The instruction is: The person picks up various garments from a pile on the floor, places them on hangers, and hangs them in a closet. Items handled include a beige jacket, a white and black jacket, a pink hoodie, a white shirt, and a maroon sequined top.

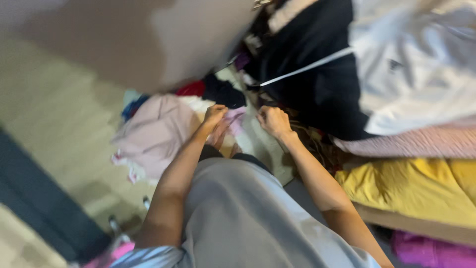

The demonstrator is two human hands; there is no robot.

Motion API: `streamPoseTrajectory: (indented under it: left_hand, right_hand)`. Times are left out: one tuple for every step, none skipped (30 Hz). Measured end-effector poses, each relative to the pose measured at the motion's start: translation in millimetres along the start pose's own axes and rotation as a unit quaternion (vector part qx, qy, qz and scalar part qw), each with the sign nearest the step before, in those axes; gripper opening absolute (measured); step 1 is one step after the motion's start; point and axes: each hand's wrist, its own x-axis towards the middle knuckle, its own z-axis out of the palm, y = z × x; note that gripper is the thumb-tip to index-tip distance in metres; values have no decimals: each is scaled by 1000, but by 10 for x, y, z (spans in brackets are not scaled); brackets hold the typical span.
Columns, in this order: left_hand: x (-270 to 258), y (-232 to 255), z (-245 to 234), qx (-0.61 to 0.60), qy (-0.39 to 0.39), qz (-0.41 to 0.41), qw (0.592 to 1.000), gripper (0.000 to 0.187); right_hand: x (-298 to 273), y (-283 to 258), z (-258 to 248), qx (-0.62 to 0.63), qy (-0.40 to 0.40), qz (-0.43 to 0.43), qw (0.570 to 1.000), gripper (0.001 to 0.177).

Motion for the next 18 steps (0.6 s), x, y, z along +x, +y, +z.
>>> streamPoseTrajectory:
  left_hand:
    - [-87,-114,-161,7,15,-8,1000,38]
    - [-179,-230,-328,14,30,-17,999,39]
    - [-266,-346,-439,18,43,-25,999,39]
    - [-359,-464,-547,52,72,-30,996,38]
    - [-431,-566,-651,88,99,-36,991,37]
    - [-522,-679,-741,123,125,-43,983,36]
    - [-623,-803,-809,122,157,-28,980,37]
    - [-737,-937,-874,123,189,-14,974,38]
    - [-786,-1034,-930,123,221,5,968,39]
    - [-864,-1150,-989,141,236,-3,962,39]
    - [-918,-1269,-1066,160,252,-10,954,40]
    - [-929,-1375,-1132,179,267,-18,947,40]
    - [-966,-1504,-1194,132,298,-40,944,43]
    - [-988,-1640,-1257,86,329,-60,938,46]
    - [-1053,-1814,-1277,42,354,-83,931,48]
    - [-1085,-1979,-1298,40,363,-105,925,49]
    - [-1019,-2097,-1389,39,371,-120,920,51]
    - [-955,-2214,-1483,38,379,-135,915,52]
  right_hand:
    - [39,-57,91,-1,-20,-2,1000,15]
    - [82,-130,192,-4,-41,-5,999,15]
    - [111,-183,286,-8,-65,-9,998,15]
    - [129,-240,395,-13,-89,-12,996,15]
    - [162,-305,499,-19,-111,-15,993,15]
    - [198,-363,604,-22,-123,-37,991,15]
    - [228,-404,709,-24,-133,-56,989,15]
    - [249,-445,820,-26,-143,-75,986,14]
    - [274,-491,925,-35,-151,-81,985,14]
    - [269,-542,1047,-44,-159,-87,982,14]
    - [316,-595,1169,-53,-165,-95,980,14]
    - [373,-637,1283,-55,-181,-98,977,14]
    - [373,-683,1419,-57,-201,-99,973,14]
    - [424,-733,1557,-60,-220,-99,968,14]
    - [434,-753,1706,-65,-234,-114,963,15]
    - [449,-769,1848,-69,-248,-129,958,16]
    - [513,-820,1980,-73,-254,-144,954,17]
    - [556,-868,2105,-62,-257,-153,952,16]
